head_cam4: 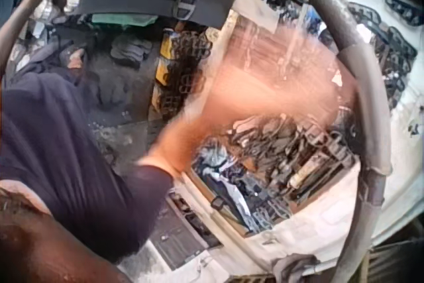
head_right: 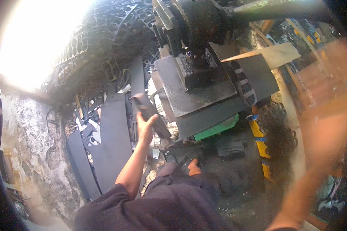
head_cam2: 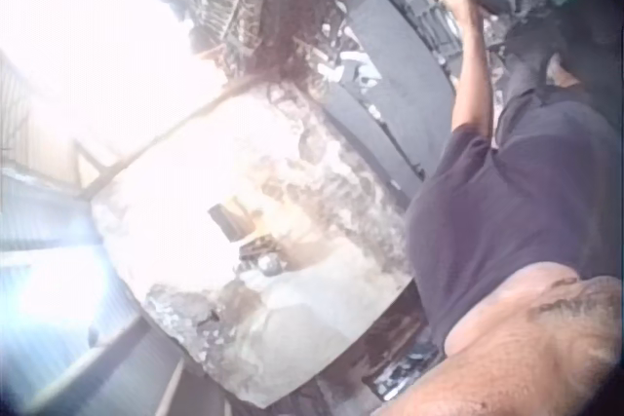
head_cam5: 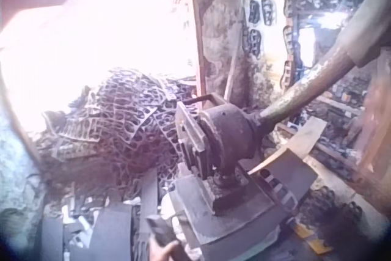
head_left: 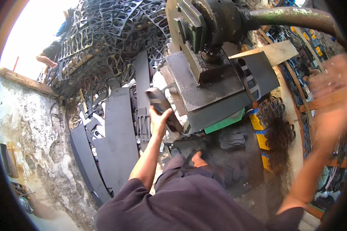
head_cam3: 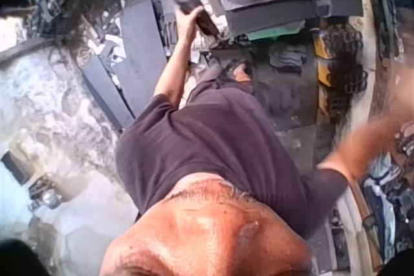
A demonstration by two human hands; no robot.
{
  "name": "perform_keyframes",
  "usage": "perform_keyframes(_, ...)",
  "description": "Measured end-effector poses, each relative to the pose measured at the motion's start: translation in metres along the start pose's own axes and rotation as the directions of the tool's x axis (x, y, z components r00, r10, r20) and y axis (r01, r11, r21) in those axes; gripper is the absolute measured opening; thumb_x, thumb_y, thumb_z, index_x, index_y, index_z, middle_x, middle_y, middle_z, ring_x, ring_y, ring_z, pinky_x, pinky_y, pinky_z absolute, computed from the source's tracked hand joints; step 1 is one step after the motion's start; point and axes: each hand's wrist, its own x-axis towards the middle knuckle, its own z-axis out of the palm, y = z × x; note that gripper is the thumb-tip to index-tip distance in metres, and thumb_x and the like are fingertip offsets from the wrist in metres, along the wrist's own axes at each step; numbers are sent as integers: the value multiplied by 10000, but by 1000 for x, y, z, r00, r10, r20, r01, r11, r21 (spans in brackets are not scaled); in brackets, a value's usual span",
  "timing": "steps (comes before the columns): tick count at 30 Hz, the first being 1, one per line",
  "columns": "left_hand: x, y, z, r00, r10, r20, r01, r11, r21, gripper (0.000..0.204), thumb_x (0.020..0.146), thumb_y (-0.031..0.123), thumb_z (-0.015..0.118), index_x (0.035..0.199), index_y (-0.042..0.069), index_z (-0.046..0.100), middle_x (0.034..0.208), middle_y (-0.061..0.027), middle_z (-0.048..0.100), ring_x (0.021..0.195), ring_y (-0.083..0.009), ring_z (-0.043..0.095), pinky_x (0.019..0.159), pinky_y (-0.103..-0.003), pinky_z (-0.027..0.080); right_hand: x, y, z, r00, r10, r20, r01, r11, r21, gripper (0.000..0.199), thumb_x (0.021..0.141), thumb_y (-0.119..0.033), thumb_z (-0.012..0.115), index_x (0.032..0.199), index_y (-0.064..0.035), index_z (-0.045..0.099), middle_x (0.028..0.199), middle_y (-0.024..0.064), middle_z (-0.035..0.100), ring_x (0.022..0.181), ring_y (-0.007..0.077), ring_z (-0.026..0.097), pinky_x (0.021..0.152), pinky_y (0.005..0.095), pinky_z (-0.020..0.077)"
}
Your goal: The person operates a manual hydraulic press to cut flip-flop soles from a large rubber sheet. They repeatedly position the sheet under the press, activate the cut, and remove the finished soles. The person then stacks the cut soles on the floor and places them on a shelf.
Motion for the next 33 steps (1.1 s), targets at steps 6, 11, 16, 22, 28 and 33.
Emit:
perform_keyframes(6,-94,105,127,982,-18,186,21,1000,-17,931,818,165,883,1450,20,215,1319,-166,491,1205,-262,537,1035,-389,470,-146,-207,143,938,204,279,-319,822,472,940,771,-441,836,1537,-78,429,1541,198,416,1429,387,389,1179,499,333)
perform_keyframes(11,-110,104,131,901,179,395,-235,967,97,837,869,205,842,1523,87,333,1470,-164,418,1410,-289,408,1152,-449,370,-165,-128,172,618,730,293,-744,421,519,934,800,-269,824,1530,35,327,1451,310,498,1343,451,508,1111,492,424)
perform_keyframes(16,-41,-16,94,980,-181,78,141,921,362,627,912,157,788,1423,26,450,1339,-172,565,1250,-257,554,1060,-381,451,-159,88,265,320,850,418,-946,309,94,950,788,-434,777,1525,2,367,1465,289,521,1317,458,535,1074,515,453)
perform_keyframes(22,-1,-51,102,943,-190,274,130,966,222,311,982,59,640,1292,32,643,1152,-52,720,1044,-134,666,874,-284,511,-183,156,367,678,662,319,-709,476,520,481,765,-367,889,1037,-33,675,1128,188,653,1085,395,611,965,476,493)
perform_keyframes(28,4,-39,92,874,-423,241,389,904,174,291,922,83,729,1210,71,684,1024,-4,693,904,-99,626,791,-261,520,-171,110,320,468,474,746,-882,299,364,543,763,-428,868,1106,-48,687,1303,224,591,1276,382,536,1036,429,457)
perform_keyframes(33,-20,-40,26,807,-572,149,546,818,182,391,897,191,813,1249,87,677,1122,-1,707,1016,-120,655,883,-331,522,-148,-39,186,686,438,581,-711,237,661,620,783,-274,847,1288,-60,558,1342,144,547,1280,318,527,1088,448,419)
